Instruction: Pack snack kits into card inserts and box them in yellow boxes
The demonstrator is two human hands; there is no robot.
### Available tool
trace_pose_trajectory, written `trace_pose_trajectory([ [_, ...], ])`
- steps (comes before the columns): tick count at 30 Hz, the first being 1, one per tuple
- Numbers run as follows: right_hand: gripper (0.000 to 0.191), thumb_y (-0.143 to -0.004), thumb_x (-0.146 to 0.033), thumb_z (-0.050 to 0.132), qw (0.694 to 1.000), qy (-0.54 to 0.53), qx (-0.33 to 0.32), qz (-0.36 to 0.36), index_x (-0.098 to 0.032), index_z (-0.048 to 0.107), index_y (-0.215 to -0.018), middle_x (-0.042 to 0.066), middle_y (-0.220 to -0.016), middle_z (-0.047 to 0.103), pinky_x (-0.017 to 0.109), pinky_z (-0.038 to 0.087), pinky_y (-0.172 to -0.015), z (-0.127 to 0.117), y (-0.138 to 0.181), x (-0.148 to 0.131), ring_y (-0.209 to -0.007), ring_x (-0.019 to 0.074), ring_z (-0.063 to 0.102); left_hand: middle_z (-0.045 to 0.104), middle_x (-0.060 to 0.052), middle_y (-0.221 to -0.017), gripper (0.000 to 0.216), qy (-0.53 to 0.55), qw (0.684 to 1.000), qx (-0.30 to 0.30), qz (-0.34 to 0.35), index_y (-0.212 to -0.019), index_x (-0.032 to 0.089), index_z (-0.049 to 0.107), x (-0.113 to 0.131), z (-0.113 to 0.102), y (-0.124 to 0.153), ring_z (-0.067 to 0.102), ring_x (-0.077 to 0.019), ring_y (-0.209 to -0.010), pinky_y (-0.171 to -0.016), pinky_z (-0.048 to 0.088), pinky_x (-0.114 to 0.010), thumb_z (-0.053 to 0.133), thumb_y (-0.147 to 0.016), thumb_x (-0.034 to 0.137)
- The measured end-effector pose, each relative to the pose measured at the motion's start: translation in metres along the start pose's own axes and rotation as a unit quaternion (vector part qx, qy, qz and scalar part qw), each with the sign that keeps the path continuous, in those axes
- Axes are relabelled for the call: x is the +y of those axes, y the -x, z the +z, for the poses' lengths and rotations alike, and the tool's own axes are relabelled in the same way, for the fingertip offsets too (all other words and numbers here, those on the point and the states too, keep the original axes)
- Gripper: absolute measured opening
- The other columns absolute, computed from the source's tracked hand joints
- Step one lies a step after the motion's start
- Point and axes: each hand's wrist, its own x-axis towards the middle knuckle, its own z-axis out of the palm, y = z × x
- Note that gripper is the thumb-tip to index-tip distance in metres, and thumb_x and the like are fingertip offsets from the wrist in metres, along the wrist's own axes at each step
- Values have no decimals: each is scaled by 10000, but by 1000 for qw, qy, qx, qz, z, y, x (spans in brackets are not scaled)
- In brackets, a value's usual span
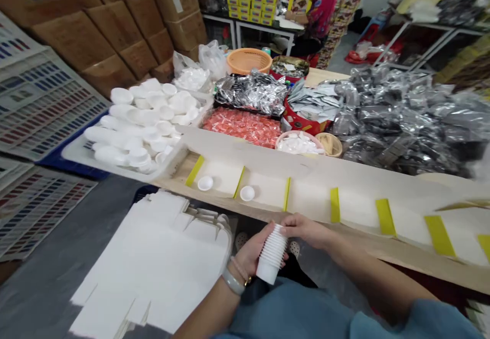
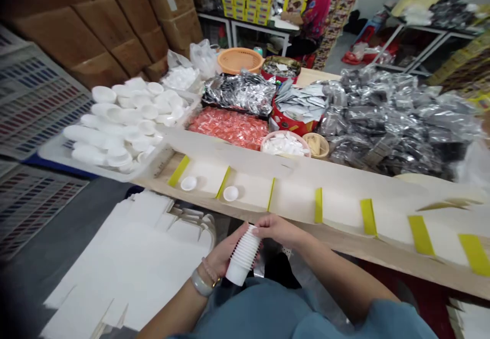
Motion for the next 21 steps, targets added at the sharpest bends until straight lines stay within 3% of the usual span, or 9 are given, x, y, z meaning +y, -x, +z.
trace_pose_trajectory([
  [2,387,-630,-506,587,995,-96,29,24,-125,523,-624,-30,-533,501,231,363,-550,-5,28,5,-510,76,442,579,-55,-591,553,-28,998,-27,-40,-751,52,570,-5,14,-12,565,-130,-478,-452,449,-235,380,-757,571],
  [4,378,-631,-498,591,992,-109,52,33,-125,533,-618,-25,-531,506,237,360,-558,-15,48,10,-518,82,446,588,-65,-606,555,-49,996,-48,-65,-767,44,573,-10,25,-24,568,-131,-482,-462,447,-236,385,-758,566],
  [7,370,-699,-500,512,978,-27,208,15,-134,555,-662,-1,-593,537,256,369,-595,-40,64,23,-579,110,469,592,-53,-610,471,-71,994,-46,-71,-784,62,566,-17,33,-39,565,-130,-470,-455,436,-234,448,-750,517],
  [9,361,-771,-458,422,922,117,368,-7,-145,566,-664,31,-660,563,288,373,-653,-57,63,37,-658,143,485,591,-35,-605,425,-62,996,-14,-63,-792,92,555,-24,35,-45,561,-130,-466,-445,425,-234,466,-743,504],
  [11,322,-808,-367,391,845,313,432,-14,-149,587,-675,71,-737,591,337,354,-743,-69,49,51,-757,186,489,597,-29,-617,444,-30,998,3,-61,-812,114,547,-33,36,-47,564,-135,-483,-467,430,-248,435,-744,539],
  [13,233,-804,-263,418,784,485,386,-4,-138,610,-763,103,-794,610,373,309,-825,-74,28,61,-834,213,485,617,-47,-681,476,5,997,-24,-69,-861,117,547,-42,35,-45,580,-147,-537,-518,441,-268,410,-747,558],
  [16,221,-801,-199,430,752,594,286,16,-107,588,-925,128,-845,617,378,277,-875,-70,1,67,-893,219,484,636,-93,-782,434,32,993,-79,-78,-932,76,554,-51,31,-36,600,-160,-625,-596,437,-268,458,-756,461],
  [19,221,-822,-230,406,780,560,280,-10,-124,595,-865,114,-869,609,350,308,-850,-60,3,59,-904,202,478,635,-113,-809,383,30,995,-79,-45,-921,44,567,-42,23,-30,598,-162,-644,-590,435,-259,482,-744,373],
  [21,252,-846,-257,363,827,458,323,-50,-145,589,-845,88,-878,598,328,339,-820,-51,21,49,-885,178,480,628,-111,-834,373,7,997,-78,-14,-914,62,567,-28,20,-30,596,-174,-655,-565,446,-279,480,-743,382],
])
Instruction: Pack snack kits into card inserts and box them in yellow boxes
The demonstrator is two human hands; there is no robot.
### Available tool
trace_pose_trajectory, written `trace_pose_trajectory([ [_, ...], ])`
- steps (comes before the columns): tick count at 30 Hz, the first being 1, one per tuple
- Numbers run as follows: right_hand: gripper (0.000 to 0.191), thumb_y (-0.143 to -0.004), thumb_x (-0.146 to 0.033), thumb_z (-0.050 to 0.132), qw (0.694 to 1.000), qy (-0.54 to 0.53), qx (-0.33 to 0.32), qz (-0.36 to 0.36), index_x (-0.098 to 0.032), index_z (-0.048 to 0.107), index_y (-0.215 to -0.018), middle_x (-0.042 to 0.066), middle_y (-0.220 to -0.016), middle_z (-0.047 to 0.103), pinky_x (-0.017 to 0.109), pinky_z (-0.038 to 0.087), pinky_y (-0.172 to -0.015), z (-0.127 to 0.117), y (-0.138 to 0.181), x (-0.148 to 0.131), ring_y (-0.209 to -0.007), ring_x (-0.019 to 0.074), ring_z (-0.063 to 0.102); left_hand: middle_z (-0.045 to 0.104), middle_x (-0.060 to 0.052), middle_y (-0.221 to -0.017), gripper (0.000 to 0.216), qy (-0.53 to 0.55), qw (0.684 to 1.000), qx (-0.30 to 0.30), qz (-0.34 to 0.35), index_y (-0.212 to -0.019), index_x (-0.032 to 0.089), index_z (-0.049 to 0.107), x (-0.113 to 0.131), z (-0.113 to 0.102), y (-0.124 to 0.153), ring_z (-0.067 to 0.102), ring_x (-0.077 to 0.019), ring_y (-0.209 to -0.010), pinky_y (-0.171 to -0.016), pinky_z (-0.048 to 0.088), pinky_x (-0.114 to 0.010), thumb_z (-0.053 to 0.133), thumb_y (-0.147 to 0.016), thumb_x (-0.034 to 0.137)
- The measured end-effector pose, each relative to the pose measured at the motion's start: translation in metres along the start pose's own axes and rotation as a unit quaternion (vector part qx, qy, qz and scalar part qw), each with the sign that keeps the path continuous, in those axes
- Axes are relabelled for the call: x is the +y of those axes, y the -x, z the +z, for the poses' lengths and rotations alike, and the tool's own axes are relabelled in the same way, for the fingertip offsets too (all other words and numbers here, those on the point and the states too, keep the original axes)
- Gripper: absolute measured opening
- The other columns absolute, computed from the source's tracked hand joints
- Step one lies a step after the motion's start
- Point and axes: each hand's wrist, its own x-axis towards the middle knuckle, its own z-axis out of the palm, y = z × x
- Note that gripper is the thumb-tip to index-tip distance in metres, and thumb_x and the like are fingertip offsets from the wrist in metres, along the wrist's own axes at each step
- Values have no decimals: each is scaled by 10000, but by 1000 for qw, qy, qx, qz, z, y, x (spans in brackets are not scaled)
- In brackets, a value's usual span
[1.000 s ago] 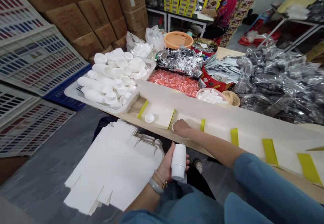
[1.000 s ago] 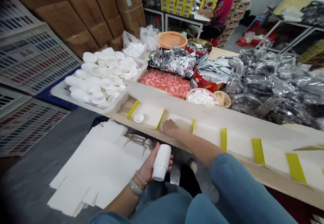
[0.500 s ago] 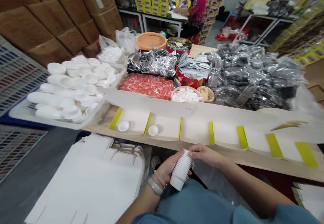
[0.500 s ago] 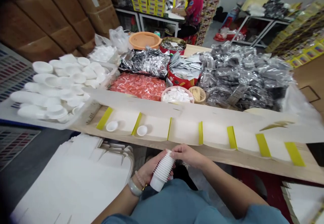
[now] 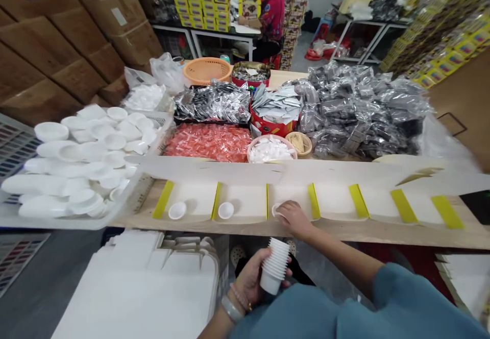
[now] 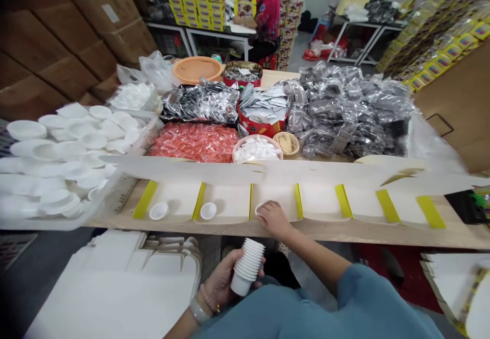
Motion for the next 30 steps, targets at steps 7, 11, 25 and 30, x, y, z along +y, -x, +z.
trace_pose_trajectory([
  [7,305,-769,-440,473,940,-336,-56,22,-156,580,-735,31,-767,533,279,380,-757,-50,51,-24,-787,132,484,596,-56,-649,325,-167,986,-21,8,-836,108,540,31,22,-25,570,-145,-523,-463,420,-231,535,-712,409],
  [11,345,-749,-465,487,911,-401,-88,43,-143,562,-651,11,-669,500,265,381,-697,-65,61,-3,-705,121,473,588,-35,-616,292,-205,978,-28,6,-836,124,511,17,46,-50,556,-139,-472,-445,416,-236,518,-710,388],
  [25,214,-807,-254,437,998,55,-2,15,-153,625,-779,96,-803,613,391,301,-810,-71,87,161,-846,215,474,609,-55,-813,438,-19,997,73,13,-1019,141,501,-74,110,-117,577,-143,-596,-497,455,-267,452,-756,487],
  [30,327,-835,-390,371,977,-210,17,-24,-164,603,-790,57,-771,583,282,374,-720,-113,112,141,-784,153,484,593,-31,-640,363,-173,982,69,-1,-890,113,549,-54,136,-146,569,-140,-524,-437,436,-231,572,-691,415],
])
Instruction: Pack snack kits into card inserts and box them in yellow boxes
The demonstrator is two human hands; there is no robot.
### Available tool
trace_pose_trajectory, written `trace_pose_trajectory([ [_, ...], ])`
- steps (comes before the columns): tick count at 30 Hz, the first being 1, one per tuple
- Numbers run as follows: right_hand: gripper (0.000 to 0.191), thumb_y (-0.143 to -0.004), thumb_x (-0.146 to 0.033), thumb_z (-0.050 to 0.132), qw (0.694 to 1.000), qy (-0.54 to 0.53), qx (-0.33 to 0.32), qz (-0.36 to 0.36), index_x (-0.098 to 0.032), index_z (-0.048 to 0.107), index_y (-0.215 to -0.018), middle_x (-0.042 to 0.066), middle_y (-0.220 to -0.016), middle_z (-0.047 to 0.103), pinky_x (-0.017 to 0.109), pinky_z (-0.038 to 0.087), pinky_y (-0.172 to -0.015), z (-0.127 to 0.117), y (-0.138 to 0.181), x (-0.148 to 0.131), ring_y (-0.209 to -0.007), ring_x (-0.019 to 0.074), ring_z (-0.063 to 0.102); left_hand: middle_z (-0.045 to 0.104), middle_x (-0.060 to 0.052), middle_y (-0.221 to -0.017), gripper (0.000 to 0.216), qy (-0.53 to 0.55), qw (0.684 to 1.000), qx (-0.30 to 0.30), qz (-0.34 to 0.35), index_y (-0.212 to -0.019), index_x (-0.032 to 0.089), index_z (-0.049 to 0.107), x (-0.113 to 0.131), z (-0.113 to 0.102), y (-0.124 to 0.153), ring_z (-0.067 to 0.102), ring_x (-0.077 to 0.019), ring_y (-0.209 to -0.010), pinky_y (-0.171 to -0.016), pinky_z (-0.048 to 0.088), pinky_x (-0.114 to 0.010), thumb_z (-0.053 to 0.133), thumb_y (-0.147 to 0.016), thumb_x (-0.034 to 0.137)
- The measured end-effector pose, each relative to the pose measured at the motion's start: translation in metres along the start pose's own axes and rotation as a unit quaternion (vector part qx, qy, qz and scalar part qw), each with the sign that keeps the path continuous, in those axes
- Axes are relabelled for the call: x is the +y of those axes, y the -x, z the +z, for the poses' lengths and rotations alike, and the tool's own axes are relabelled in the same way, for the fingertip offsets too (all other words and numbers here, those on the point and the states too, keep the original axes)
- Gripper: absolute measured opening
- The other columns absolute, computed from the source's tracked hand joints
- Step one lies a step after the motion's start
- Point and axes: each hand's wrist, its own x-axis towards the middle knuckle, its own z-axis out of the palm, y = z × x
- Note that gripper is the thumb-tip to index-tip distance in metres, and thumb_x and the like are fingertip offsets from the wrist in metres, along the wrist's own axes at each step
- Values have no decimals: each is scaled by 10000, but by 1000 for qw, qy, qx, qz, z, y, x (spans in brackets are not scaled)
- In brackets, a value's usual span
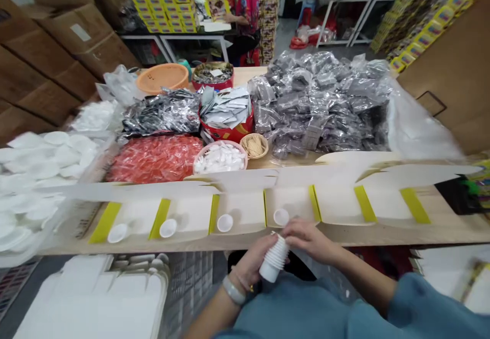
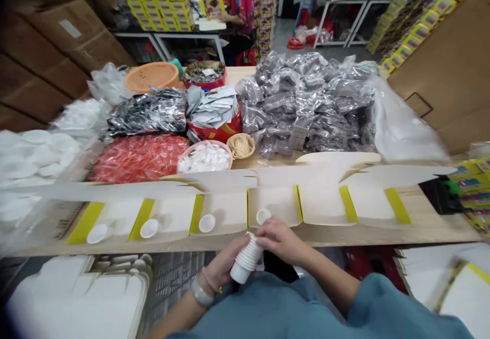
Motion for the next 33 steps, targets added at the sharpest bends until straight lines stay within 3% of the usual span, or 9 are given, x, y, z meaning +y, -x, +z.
trace_pose_trajectory([
  [4,428,-812,-483,359,990,-129,13,52,-160,526,-585,11,-594,502,240,385,-612,-22,25,-3,-644,128,474,582,-21,-596,356,-62,994,-61,-64,-841,111,555,16,26,-27,566,-138,-477,-401,416,-217,565,-679,428],
  [6,442,-824,-489,317,975,-107,151,123,-159,520,-611,11,-600,503,244,375,-579,-32,38,15,-603,126,465,591,-26,-620,344,-53,990,-85,-96,-855,112,556,15,35,-36,573,-135,-490,-402,412,-208,530,-703,419],
  [9,417,-849,-424,298,908,90,346,217,-159,539,-634,33,-621,530,283,352,-630,-46,58,58,-639,148,461,602,-41,-677,348,-18,987,-92,-127,-878,105,556,4,44,-44,582,-136,-530,-413,413,-209,489,-738,416],
  [12,293,-819,-319,422,889,313,272,193,-166,576,-622,53,-674,580,343,299,-745,-49,65,99,-744,181,468,607,-45,-735,387,41,987,-66,-140,-923,120,537,-10,50,-49,584,-137,-575,-456,436,-229,471,-753,461],
  [15,216,-799,-264,471,909,365,149,134,-169,606,-660,51,-681,606,371,260,-817,-45,62,113,-759,180,476,613,-46,-818,397,70,990,-50,-114,-954,148,521,-16,59,-57,586,-143,-621,-498,448,-247,478,-748,485],
  [19,242,-829,-312,412,955,225,165,104,-173,605,-871,67,-829,614,351,286,-812,-55,63,82,-801,171,475,619,-57,-761,406,11,996,-38,-74,-933,131,544,-8,73,-73,577,-140,-595,-498,439,-243,500,-738,485],
  [23,383,-826,-425,369,990,-50,112,69,-163,565,-627,29,-643,547,270,350,-663,-73,69,42,-685,137,469,594,-34,-608,382,-62,993,-77,-63,-853,100,573,0,91,-88,540,-109,-505,-483,422,-221,587,-687,444],
  [29,379,-765,-472,434,904,-321,228,167,-151,524,-585,5,-606,484,260,377,-604,-64,91,32,-603,123,461,588,-40,-591,413,-138,980,-114,-87,-777,95,568,-1,127,-98,536,-114,-498,-456,402,-218,599,-647,485],
  [33,388,-771,-485,398,843,-185,428,267,-153,555,-644,36,-645,542,293,378,-627,-73,122,62,-654,165,489,582,-19,-607,349,-175,974,-78,-120,-822,103,558,-7,135,-96,533,-109,-486,-435,376,-211,620,-648,400],
])
